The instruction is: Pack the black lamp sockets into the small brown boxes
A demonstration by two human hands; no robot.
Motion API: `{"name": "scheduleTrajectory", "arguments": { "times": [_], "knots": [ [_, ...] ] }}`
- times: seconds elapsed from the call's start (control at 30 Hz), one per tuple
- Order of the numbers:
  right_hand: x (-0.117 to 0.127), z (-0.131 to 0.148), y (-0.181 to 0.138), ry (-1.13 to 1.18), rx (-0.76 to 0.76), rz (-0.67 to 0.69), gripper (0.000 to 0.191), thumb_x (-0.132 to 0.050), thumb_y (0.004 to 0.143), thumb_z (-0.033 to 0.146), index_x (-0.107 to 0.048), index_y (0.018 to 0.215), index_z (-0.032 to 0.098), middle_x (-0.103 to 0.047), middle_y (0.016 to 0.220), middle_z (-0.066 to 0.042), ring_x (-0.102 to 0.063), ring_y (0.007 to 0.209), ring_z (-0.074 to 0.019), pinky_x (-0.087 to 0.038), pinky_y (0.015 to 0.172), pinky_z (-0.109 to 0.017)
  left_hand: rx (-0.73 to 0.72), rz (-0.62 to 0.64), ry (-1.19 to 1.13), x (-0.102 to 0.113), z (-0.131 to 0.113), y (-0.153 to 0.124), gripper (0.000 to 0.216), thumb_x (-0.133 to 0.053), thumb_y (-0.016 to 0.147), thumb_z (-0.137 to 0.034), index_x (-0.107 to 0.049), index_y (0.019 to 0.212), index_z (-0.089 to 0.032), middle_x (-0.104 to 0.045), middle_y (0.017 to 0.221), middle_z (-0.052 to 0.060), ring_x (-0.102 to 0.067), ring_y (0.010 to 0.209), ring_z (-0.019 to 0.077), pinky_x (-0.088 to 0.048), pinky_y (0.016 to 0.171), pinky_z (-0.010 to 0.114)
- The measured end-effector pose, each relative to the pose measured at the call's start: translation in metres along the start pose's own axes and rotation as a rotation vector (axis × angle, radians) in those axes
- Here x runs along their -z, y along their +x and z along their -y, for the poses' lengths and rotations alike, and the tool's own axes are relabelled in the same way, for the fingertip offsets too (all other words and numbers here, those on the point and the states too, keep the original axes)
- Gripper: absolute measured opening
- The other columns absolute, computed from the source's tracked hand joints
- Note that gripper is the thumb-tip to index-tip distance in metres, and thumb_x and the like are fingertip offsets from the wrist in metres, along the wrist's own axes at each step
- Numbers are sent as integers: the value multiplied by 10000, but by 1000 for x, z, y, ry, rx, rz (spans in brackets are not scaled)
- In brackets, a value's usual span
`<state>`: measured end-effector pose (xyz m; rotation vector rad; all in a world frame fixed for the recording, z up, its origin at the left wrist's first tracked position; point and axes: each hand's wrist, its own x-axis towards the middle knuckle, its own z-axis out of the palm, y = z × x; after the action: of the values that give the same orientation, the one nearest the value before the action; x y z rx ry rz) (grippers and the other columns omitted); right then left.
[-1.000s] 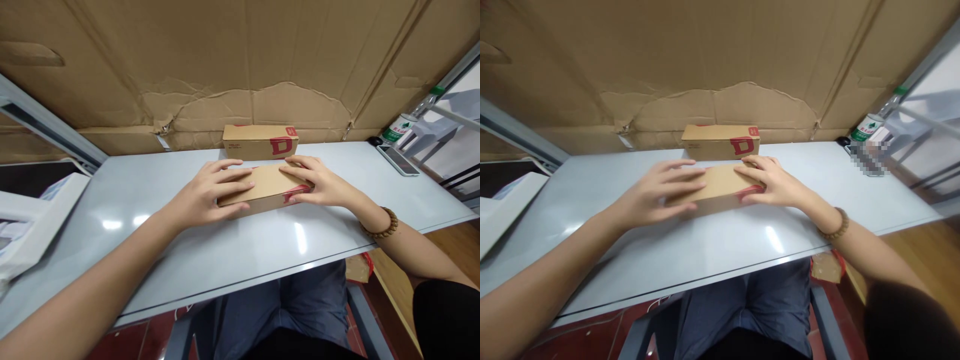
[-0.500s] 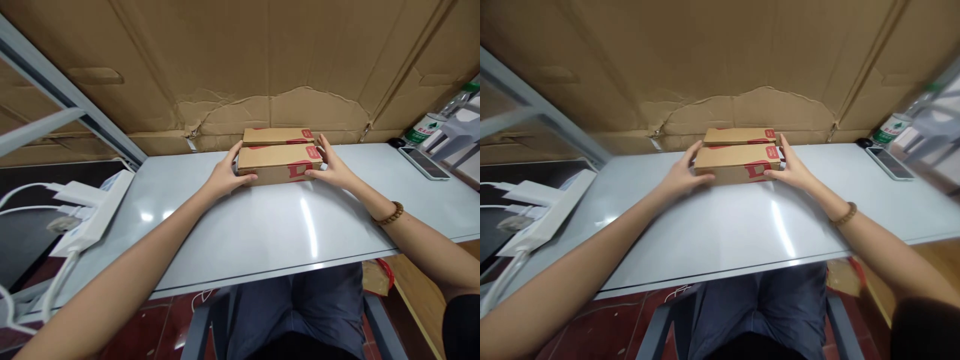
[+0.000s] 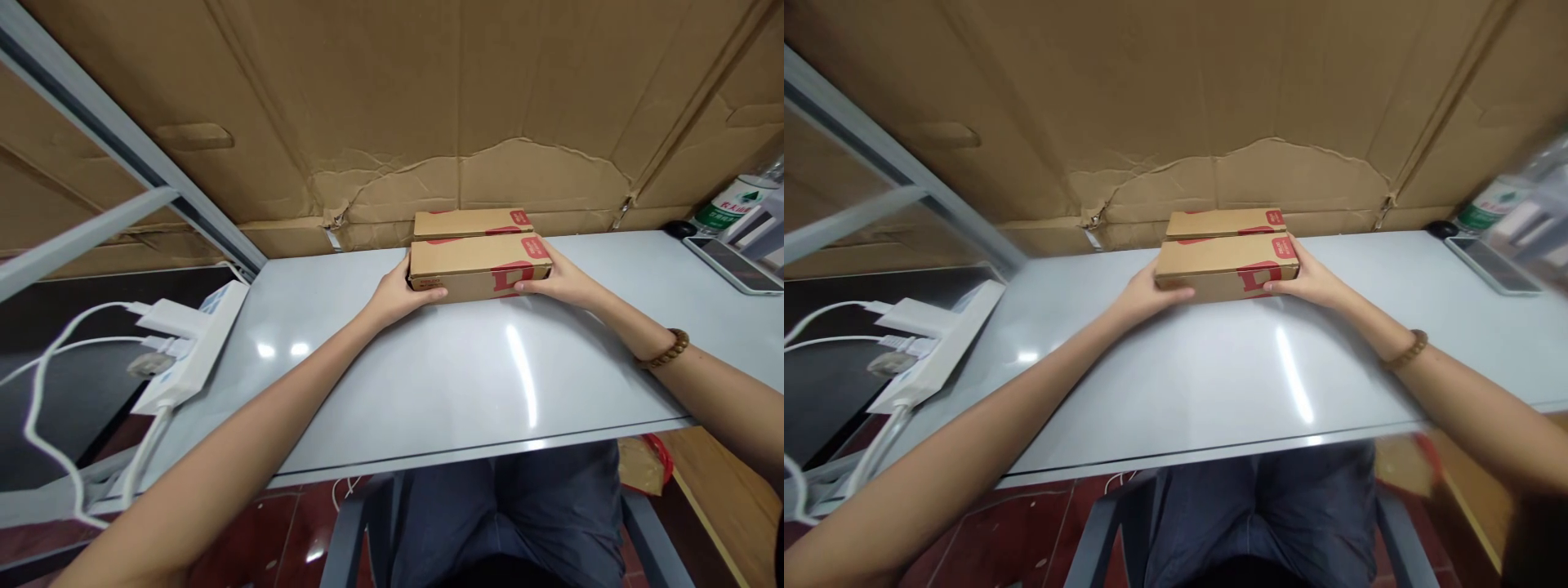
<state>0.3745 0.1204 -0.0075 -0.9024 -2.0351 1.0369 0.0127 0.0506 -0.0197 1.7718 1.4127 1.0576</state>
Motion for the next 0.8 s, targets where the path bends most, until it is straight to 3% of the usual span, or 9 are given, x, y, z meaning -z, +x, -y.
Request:
{"name": "scheduleTrajectory", "arguments": {
  "times": [0.17, 0.33, 0.43, 0.53, 0.7, 0.8],
  "knots": [
    [5, 5, -3, -27, -16, -52, 1337, -1031, 701, 689, -369, 1807, 332, -549, 1775, -120, -503, 1643, -487, -458, 1358, -678, 9, -36, -58, -6, -7, -5, 1009, -964, 744, -619, -614, 1607, -232, -728, 1587, 121, -681, 1477, 407, -576, 1230, 508],
    [9, 5, -4, -69, 56, -5, 1265, -1007, 750, 682, -376, 1797, 354, -514, 1799, -102, -498, 1651, -466, -439, 1380, -635, -22, -128, -95, -13, -6, -7, 935, -913, 799, -702, -625, 1550, -226, -711, 1590, 153, -685, 1452, 391, -555, 1226, 495],
    [10, 6, -9, -91, 16, -24, 1285, -1003, 726, 720, -377, 1778, 330, -511, 1792, -143, -508, 1634, -486, -457, 1359, -648, -24, -228, -131, -16, 0, -7, 850, -618, 960, -905, -650, 1432, -199, -710, 1558, 190, -666, 1454, 371, -520, 1238, 491],
    [11, 6, -14, -122, -36, -22, 1321, -969, 698, 811, -364, 1762, 312, -484, 1799, -178, -503, 1622, -513, -464, 1338, -675, -44, -304, -117, -17, 2, -9, 856, -366, 1036, -956, -670, 1340, -216, -741, 1475, 169, -657, 1435, 342, -485, 1251, 465],
    [11, -1, -18, -176, 13, -36, 1206, -636, 886, 978, -237, 1833, 347, -406, 1840, -134, -388, 1704, -456, -290, 1432, -654, -36, -348, -31, -17, -1, -13, 716, -419, 1118, -796, -635, 1493, -225, -686, 1569, 159, -617, 1478, 339, -462, 1274, 471],
    [12, -2, -18, -280, 26, -31, 1072, -546, 971, 938, -241, 1850, 406, -496, 1754, -113, -381, 1699, -437, -218, 1453, -656, -46, -341, -17, -16, 1, -12, 629, -466, 1146, -657, -564, 1641, -280, -657, 1613, 120, -618, 1475, 324, -459, 1283, 473]
  ]
}}
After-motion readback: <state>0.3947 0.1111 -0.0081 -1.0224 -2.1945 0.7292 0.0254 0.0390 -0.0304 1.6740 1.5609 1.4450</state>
